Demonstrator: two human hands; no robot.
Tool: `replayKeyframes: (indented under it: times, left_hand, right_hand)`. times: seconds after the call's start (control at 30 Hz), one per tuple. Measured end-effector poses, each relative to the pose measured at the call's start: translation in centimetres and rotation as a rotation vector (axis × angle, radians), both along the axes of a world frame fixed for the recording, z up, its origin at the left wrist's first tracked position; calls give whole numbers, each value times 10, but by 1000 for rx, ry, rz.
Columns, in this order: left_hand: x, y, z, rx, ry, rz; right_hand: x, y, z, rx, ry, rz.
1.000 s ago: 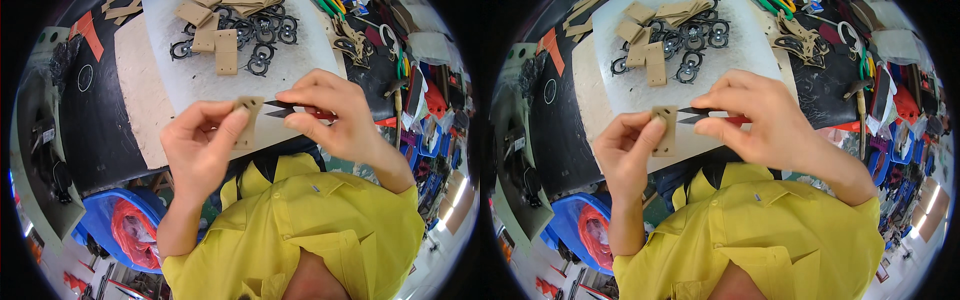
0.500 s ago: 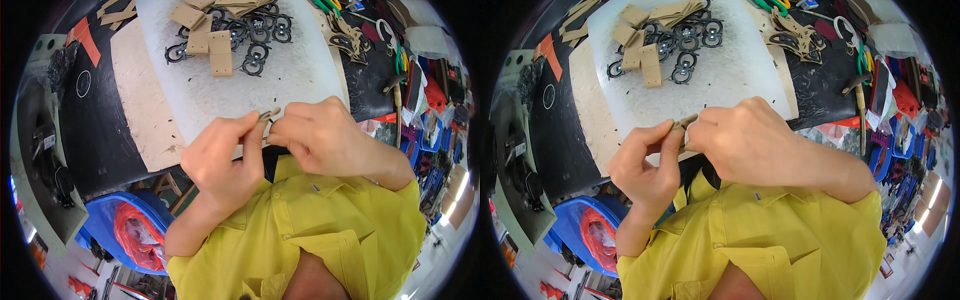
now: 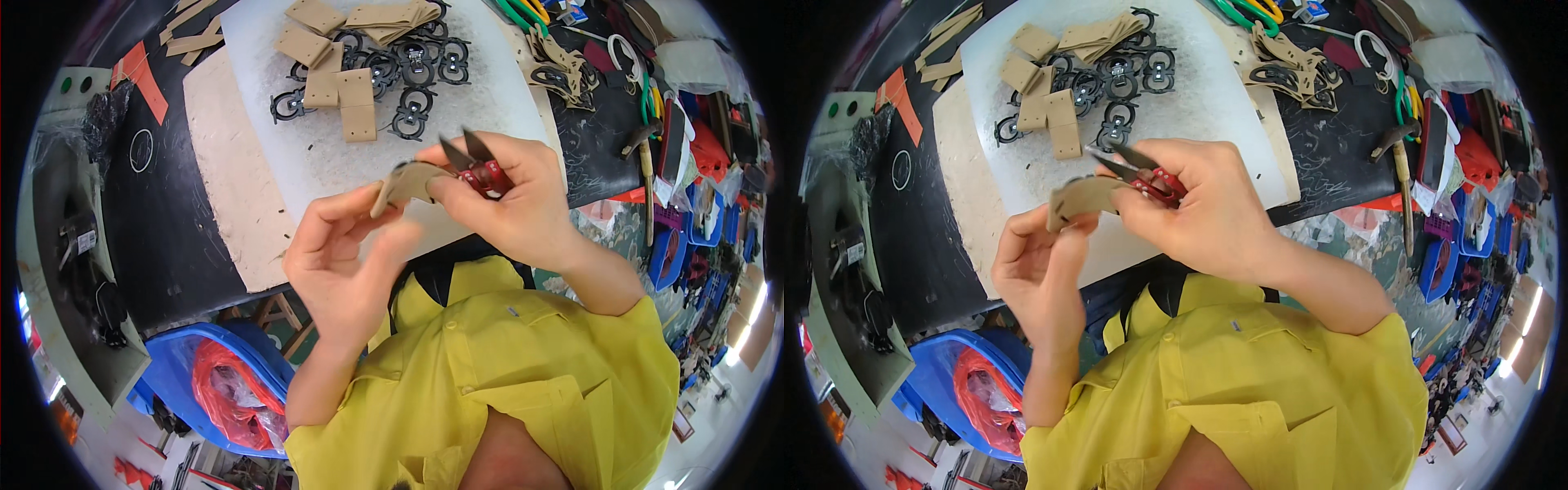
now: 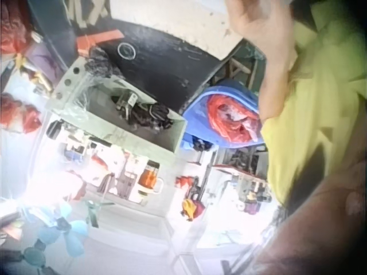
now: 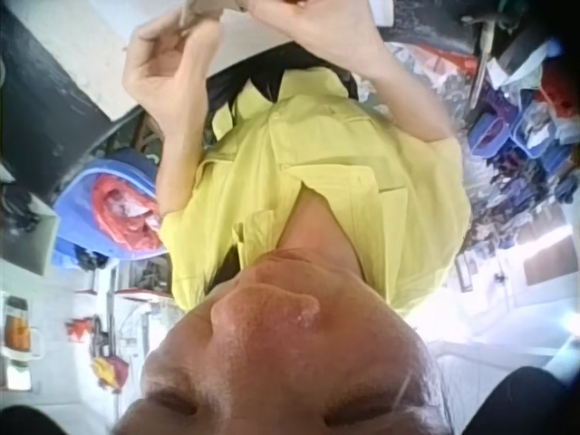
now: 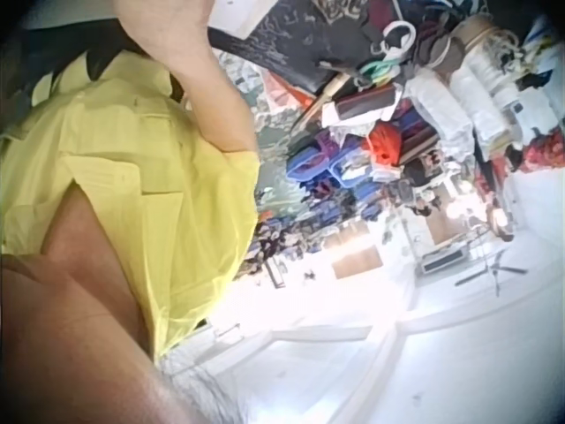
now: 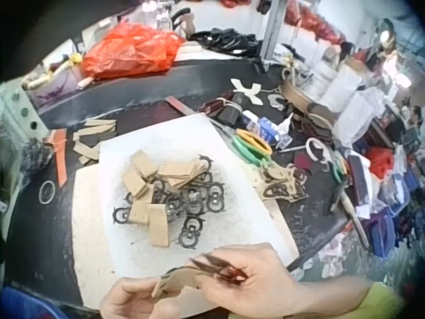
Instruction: The person uses a red multi-tool to pry black plastic clips off small rectangular cardboard tags. They repeatedly pick up a tag, use the tool to separate the clip, and place the clip on the table. The process is repeated for multiple units throughout the clip.
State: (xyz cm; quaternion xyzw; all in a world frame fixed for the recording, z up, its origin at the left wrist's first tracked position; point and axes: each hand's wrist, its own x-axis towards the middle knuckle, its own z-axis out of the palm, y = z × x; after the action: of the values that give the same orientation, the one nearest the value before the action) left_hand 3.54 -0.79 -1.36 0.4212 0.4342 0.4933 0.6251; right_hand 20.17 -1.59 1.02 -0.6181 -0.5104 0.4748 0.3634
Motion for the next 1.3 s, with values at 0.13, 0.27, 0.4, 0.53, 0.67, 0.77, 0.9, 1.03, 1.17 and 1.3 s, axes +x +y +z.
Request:
replayKeyframes:
  times: [0.13, 0.27, 0.4, 0.53, 0.67, 0.77, 0.9, 1.03, 1.17, 1.3]
  left_hand:
    - [-20, 10, 13, -170, 215, -211]
    - [-20, 17, 13, -308, 147, -94]
    - [-12, 13, 11, -335, 23, -14]
    - [-11, 10, 15, -340, 1, -29]
    - [-10, 8, 22, -332, 6, -34]
    - [-9, 6, 23, -312, 9, -40]
    - [-4, -8, 19, -64, 115, -7]
    - [-3, -9, 14, -50, 110, 7]
    - [-4, 5, 7, -386, -249, 89]
    - [-3, -1, 3, -454, -495, -70]
  right_hand:
    - [7, -1, -9, 351, -262, 173]
    - [9, -5, 9, 529, -664, 214]
    - [19, -13, 1, 824, -759, 288]
    - [20, -13, -2, 946, -773, 317]
    - [21, -13, -3, 970, -798, 312]
    - [21, -14, 0, 915, -793, 305]
    - [23, -10, 4, 535, -542, 288]
    - [26, -3, 7, -253, 253, 89]
    - [13, -9, 4, 770, -659, 56]
    - [0, -9, -13, 980, -634, 137]
